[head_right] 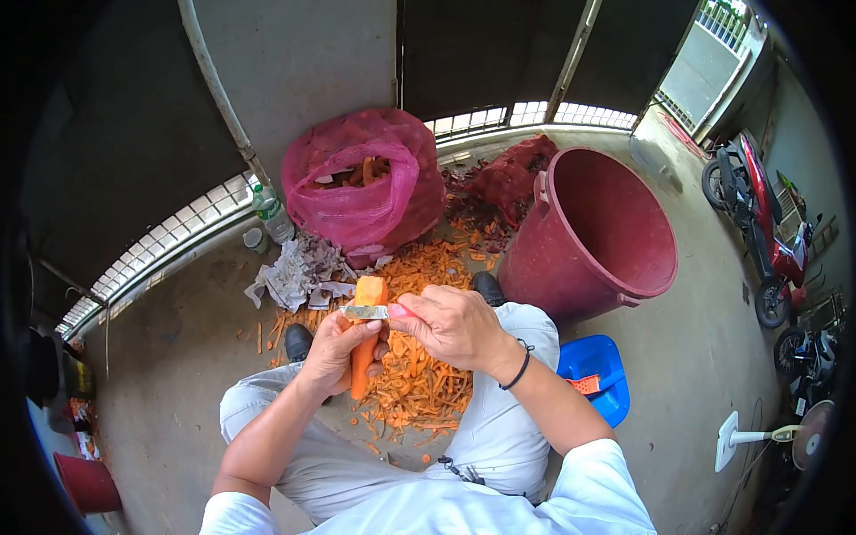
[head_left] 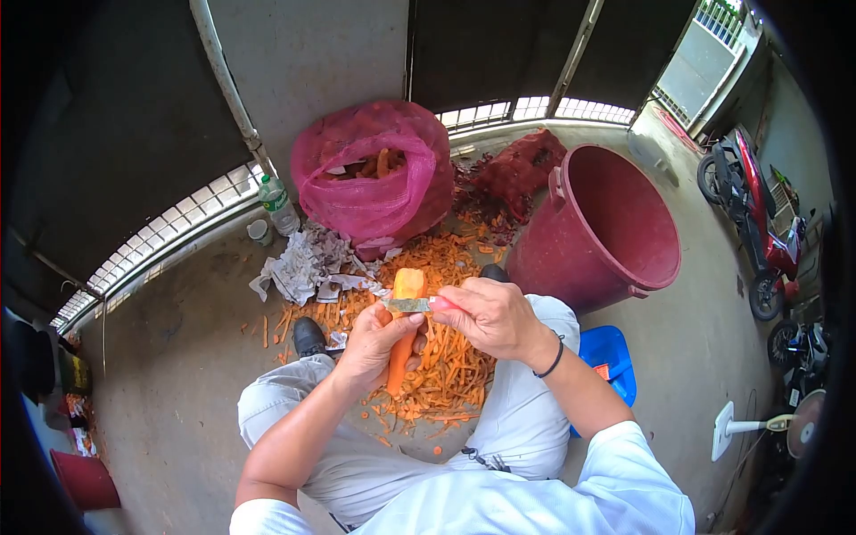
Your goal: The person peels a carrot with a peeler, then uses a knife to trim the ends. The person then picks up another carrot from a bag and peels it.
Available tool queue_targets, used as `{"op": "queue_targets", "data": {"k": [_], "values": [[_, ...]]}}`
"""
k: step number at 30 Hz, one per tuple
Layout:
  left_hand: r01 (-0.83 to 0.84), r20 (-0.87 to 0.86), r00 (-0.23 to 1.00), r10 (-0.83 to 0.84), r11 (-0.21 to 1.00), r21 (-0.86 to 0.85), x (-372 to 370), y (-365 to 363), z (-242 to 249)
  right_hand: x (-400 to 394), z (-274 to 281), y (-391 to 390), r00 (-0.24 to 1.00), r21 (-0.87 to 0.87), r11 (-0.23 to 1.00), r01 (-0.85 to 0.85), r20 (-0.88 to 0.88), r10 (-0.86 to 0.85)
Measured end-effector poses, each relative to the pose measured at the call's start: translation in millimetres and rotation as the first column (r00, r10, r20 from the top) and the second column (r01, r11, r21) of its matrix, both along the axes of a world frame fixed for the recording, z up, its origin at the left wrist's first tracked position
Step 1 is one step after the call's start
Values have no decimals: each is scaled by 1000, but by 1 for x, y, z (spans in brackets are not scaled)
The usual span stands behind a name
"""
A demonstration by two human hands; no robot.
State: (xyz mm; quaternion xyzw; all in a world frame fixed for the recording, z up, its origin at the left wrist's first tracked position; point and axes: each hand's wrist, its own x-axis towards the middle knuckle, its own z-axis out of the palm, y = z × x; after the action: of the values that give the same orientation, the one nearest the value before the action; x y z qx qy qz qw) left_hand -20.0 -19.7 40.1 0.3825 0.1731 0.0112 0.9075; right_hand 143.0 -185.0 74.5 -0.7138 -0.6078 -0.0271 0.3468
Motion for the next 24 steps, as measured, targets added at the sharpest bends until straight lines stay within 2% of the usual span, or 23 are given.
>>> {"op": "queue_targets", "data": {"k": [6,10,13,16,22,24], "values": [[-8,-23,1000,8,1000,-23,0,-2,2,0,7,0,988,42,997,62,136,-67],[-9,-18,1000,9,1000,-13,0,-2,4,6,3,1,987,65,996,67,140,-75],[23,-8,1000,-23,999,24,0,-3,8,16,7,1,989,-3,995,103,106,-102],[16,-10,1000,-16,999,36,-1,-4,7,19,13,-2,996,-29,997,64,70,-62],[49,-9,999,-49,999,-1,-2,-8,6,16,19,-5,993,-56,998,18,120,-11],[52,-9,999,-52,999,12,-3,-9,11,40,13,-8,982,-87,983,162,112,-152]]}}
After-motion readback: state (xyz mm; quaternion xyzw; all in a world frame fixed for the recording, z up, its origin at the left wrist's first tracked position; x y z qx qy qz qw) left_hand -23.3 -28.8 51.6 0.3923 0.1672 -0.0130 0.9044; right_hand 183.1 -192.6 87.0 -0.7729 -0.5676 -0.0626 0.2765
